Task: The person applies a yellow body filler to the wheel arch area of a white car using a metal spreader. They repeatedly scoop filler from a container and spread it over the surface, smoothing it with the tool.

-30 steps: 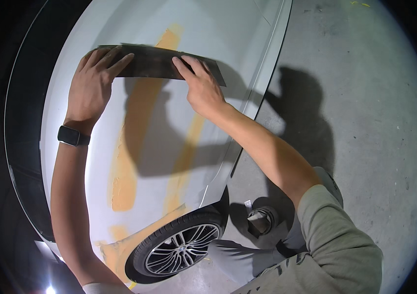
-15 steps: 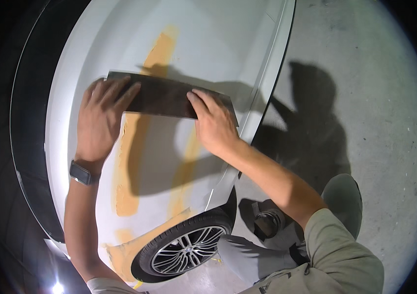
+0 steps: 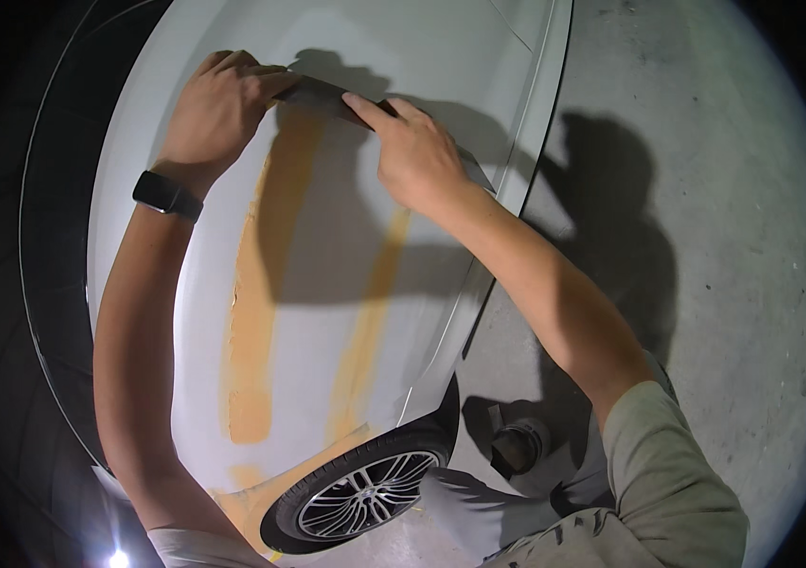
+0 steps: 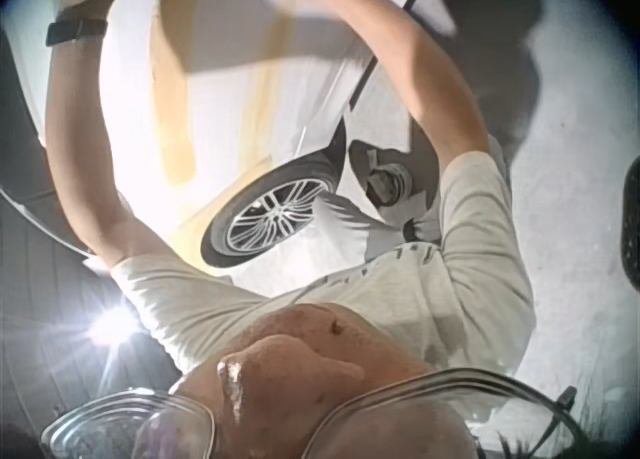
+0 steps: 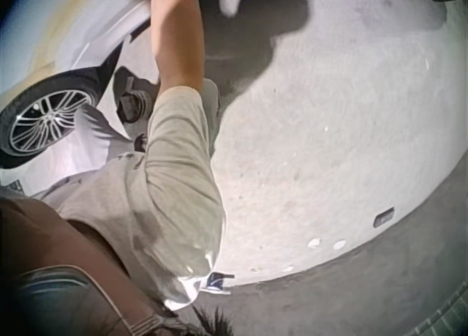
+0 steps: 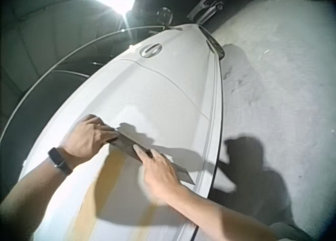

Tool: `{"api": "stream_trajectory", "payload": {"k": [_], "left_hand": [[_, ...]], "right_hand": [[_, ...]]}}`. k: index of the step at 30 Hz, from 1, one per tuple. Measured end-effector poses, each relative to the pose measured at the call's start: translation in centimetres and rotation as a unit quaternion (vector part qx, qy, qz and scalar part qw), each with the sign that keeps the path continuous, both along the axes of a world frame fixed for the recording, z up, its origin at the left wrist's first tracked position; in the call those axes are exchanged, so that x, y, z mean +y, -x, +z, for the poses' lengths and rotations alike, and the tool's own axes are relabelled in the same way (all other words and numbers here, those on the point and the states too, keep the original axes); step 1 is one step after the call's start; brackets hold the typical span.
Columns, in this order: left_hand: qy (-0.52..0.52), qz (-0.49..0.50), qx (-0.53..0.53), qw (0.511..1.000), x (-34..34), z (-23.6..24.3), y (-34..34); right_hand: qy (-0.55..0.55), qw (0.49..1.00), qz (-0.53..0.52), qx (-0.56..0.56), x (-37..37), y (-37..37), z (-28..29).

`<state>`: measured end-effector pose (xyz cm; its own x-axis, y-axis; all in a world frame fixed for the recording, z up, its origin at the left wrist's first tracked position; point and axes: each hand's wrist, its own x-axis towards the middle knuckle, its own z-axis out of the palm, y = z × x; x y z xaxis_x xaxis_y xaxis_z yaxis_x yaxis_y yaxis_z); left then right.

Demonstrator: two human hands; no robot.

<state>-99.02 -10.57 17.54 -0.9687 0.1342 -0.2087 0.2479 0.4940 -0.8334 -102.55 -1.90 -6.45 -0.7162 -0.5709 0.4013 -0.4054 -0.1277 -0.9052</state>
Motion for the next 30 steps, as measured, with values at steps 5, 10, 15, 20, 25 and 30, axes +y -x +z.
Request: {"api": "stream_trajectory", "payload": {"k": [5,10,15,20,25,30], "left_hand": [[0.017,-0.037,-0.018,0.999,-1.1,-0.4,2.4],[-0.010,-0.094,-0.013,0.995,-1.5,-0.4,2.8],[-0.015,-0.114,-0.001,0.993,-2.0,-0.5,1.9],[-0.021,-0.119,0.018,0.993,-1.8,-0.9,-0.3],[-0.029,-0.122,0.041,0.991,-0.9,-1.3,-2.9],[-0.028,-0.096,0.057,0.993,0.4,-1.3,-6.2]], "right_hand": [[0.008,1.000,0.004,-0.018,-1.0,1.9,-0.5],[0.033,0.999,-0.005,-0.022,-1.7,1.3,-0.7],[0.057,0.998,-0.025,-0.029,-2.2,0.2,-0.9],[0.045,0.998,-0.044,-0.001,-2.5,-1.3,-1.0],[0.061,0.996,-0.050,-0.038,-2.3,-3.4,-0.9],[0.074,0.996,-0.029,-0.039,-1.4,-6.0,-0.6]]}}
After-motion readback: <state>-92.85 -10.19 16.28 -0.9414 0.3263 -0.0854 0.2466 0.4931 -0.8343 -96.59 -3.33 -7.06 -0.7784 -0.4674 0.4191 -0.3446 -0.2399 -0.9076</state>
